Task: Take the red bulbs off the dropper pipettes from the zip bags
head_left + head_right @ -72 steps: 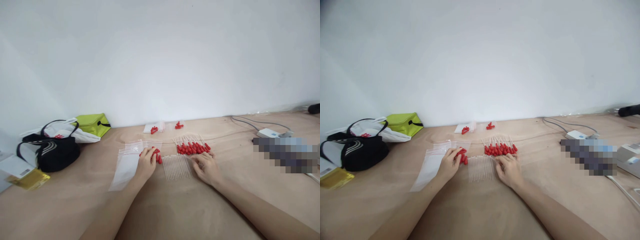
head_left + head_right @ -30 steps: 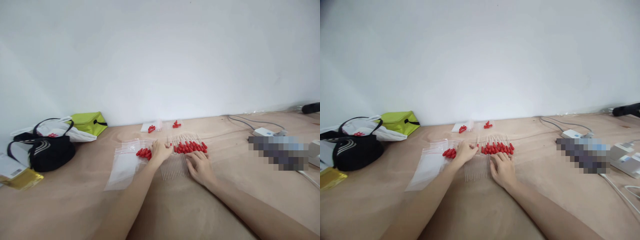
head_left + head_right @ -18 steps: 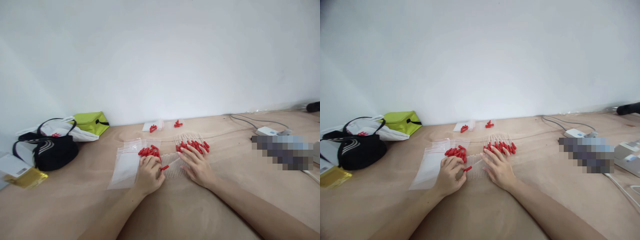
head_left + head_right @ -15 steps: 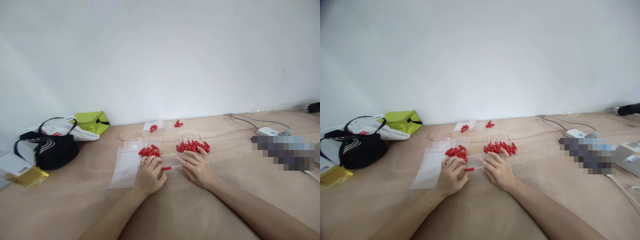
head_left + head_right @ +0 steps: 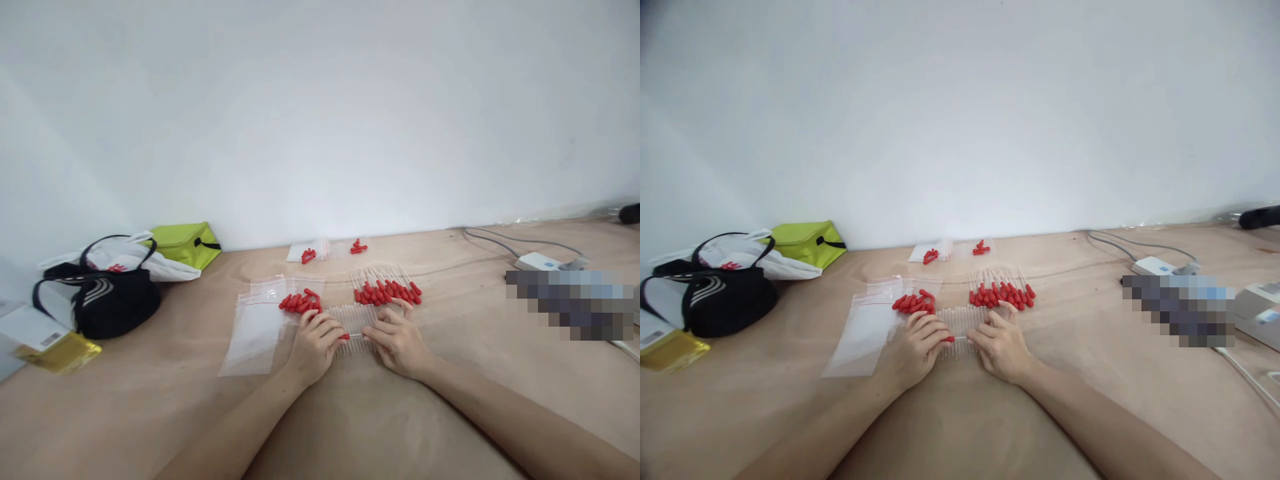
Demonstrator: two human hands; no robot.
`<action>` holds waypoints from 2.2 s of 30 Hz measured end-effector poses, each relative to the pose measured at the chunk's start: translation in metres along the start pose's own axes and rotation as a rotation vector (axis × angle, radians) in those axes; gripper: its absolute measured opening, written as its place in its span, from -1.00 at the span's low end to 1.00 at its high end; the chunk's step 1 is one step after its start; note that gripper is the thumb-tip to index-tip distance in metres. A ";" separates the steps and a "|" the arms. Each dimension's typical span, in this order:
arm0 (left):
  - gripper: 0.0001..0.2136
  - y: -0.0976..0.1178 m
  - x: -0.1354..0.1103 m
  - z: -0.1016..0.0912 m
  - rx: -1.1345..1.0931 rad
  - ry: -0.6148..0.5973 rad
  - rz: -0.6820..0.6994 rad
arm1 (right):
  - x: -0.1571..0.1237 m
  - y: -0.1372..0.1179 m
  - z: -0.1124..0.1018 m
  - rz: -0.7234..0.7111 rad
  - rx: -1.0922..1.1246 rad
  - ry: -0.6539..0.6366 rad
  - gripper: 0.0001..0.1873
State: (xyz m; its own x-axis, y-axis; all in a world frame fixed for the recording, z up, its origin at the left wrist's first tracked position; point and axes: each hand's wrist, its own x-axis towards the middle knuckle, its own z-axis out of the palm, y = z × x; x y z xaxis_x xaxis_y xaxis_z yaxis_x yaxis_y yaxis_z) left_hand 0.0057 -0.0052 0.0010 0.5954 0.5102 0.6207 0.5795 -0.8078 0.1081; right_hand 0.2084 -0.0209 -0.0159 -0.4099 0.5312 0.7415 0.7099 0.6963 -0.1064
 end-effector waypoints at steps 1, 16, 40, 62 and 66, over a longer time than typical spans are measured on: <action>-0.82 0.000 -0.001 -0.001 0.000 -0.002 0.000 | 0.000 0.000 -0.001 -0.007 0.006 -0.002 -0.83; -0.81 -0.006 -0.011 -0.013 0.035 0.022 0.015 | -0.006 0.006 -0.008 0.029 0.029 0.021 -0.80; -0.87 -0.055 0.033 -0.017 0.261 -0.090 -0.649 | -0.006 0.009 -0.012 0.369 -0.074 -0.072 -0.79; -0.75 -0.031 0.106 0.061 0.155 -0.412 -0.856 | -0.005 0.015 -0.010 0.373 -0.088 -0.088 -0.65; -0.80 -0.037 0.103 0.049 0.162 -0.345 -0.886 | -0.006 0.017 -0.010 0.396 -0.110 -0.035 -0.66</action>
State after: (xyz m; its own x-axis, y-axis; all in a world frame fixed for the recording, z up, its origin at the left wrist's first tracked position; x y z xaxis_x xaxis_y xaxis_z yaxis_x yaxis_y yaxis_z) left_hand 0.0725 0.0913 0.0228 0.0202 0.9948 0.1001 0.9518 -0.0498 0.3028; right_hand 0.2281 -0.0170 -0.0154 -0.1104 0.7650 0.6345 0.8726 0.3802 -0.3065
